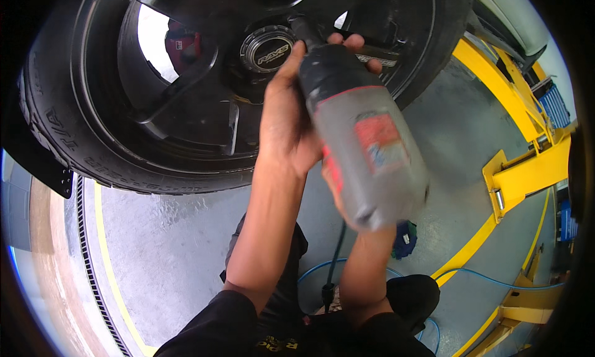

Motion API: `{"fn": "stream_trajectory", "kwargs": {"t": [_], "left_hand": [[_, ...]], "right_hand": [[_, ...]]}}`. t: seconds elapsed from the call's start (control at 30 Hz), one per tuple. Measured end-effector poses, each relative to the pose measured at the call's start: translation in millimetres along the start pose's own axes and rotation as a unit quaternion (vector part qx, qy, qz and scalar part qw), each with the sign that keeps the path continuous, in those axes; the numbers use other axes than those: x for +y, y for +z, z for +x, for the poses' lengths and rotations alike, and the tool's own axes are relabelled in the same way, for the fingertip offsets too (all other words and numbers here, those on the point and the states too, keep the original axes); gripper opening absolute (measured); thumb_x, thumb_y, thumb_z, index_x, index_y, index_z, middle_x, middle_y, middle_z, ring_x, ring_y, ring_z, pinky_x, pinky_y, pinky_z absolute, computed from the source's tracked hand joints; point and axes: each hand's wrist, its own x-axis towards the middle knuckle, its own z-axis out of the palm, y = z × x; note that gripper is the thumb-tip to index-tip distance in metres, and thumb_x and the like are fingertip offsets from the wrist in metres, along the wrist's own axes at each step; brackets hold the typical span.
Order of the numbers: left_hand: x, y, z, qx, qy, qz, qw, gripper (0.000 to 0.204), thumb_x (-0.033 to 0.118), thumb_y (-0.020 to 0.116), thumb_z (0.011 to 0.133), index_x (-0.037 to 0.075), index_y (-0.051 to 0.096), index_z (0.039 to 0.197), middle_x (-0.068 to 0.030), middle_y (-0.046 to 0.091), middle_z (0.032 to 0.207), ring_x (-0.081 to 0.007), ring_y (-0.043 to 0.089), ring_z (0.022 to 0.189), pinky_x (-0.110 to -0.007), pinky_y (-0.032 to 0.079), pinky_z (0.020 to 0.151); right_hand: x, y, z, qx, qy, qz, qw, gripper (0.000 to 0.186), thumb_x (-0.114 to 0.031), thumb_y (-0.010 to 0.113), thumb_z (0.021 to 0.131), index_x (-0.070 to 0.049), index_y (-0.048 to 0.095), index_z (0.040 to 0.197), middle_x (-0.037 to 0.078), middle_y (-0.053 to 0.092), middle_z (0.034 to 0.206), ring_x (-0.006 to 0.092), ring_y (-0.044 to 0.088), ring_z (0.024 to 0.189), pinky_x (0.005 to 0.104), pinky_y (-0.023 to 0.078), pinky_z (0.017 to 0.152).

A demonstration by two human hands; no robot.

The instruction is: The person uses an impact wrench to remove lug nuts from a vehicle wheel, wipes the tool and wheel surface with a cloth, and then walks to a tool cart to exchange tools.

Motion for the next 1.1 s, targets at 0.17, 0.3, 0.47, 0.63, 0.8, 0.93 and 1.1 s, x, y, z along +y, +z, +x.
{"fn": "stream_trajectory", "kwargs": {"t": [0.17,0.3,0.47,0.63,0.8,0.93,1.1], "left_hand": [[-12,-51,23,0.049,0.014,0.17,0.984,0.048,0.037,0.03,0.112,-0.001,0.055,0.128,-0.0175,0.066,0.131,-0.0313,0.064,0.117,-0.046,0.049,0.107],[-12,-63,29,0.076,0.004,0.139,0.987,0.048,0.031,0.034,0.111,-0.004,0.056,0.134,-0.0194,0.066,0.13,-0.0318,0.062,0.121,-0.044,0.047,0.11],[-14,-70,35,0.125,0.012,0.133,0.983,0.042,0.031,0.045,0.109,-0.004,0.061,0.126,-0.021,0.067,0.128,-0.0321,0.064,0.118,-0.045,0.049,0.108],[-12,-67,41,0.148,0.009,0.123,0.981,0.039,0.033,0.06,0.103,-0.003,0.066,0.116,-0.0218,0.07,0.119,-0.032,0.067,0.112,-0.045,0.053,0.102],[-2,-71,45,0.13,-0.004,0.123,0.984,0.045,0.039,0.062,0.102,-0.003,0.065,0.116,-0.0209,0.07,0.116,-0.0303,0.068,0.107,-0.043,0.056,0.096],[3,-69,42,0.081,-0.021,0.143,0.986,0.049,0.04,0.047,0.108,-0.004,0.062,0.122,-0.0179,0.069,0.117,-0.0325,0.064,0.113,-0.044,0.051,0.104],[4,-84,47,0.016,-0.032,0.038,0.999,0.049,0.038,0.04,0.11,-0.004,0.06,0.126,-0.0168,0.068,0.121,-0.034,0.061,0.118,-0.044,0.049,0.107]], "right_hand": [[57,-10,-6,0.019,0.2,0.111,0.973,0.015,-0.003,0.07,0.089,-0.001,0.062,0.101,0.004,0.059,0.078,0.014,0.056,0.067,0.0318,0.047,0.058],[67,-13,-6,0.024,0.182,0.117,0.976,0.011,-0.01,0.069,0.092,-0.004,0.063,0.085,-0.001,0.057,0.067,0.0081,0.053,0.06,0.027,0.042,0.054],[73,-7,-7,0.045,0.168,0.149,0.974,0.008,-0.009,0.071,0.091,-0.003,0.065,0.089,0.0,0.059,0.07,0.0085,0.055,0.06,0.0273,0.043,0.054],[86,-21,-3,0.004,0.179,0.131,0.975,0.008,-0.009,0.073,0.09,-0.004,0.067,0.093,0.003,0.064,0.076,0.0142,0.06,0.065,0.0314,0.048,0.059],[105,-18,0,-0.032,-0.116,-0.122,0.985,0.009,-0.001,0.07,0.089,-0.002,0.067,0.097,0.002,0.061,0.076,0.0118,0.055,0.066,0.0298,0.045,0.057],[106,4,-7,-0.011,0.045,-0.023,0.999,0.014,-0.006,0.073,0.087,-0.003,0.069,0.1,0.006,0.068,0.088,0.0224,0.063,0.079,0.0381,0.05,0.07],[109,-5,1,-0.014,-0.018,-0.061,0.998,0.021,-0.008,0.076,0.086,-0.003,0.071,0.106,0.008,0.071,0.095,0.0237,0.067,0.086,0.0389,0.054,0.077]]}}
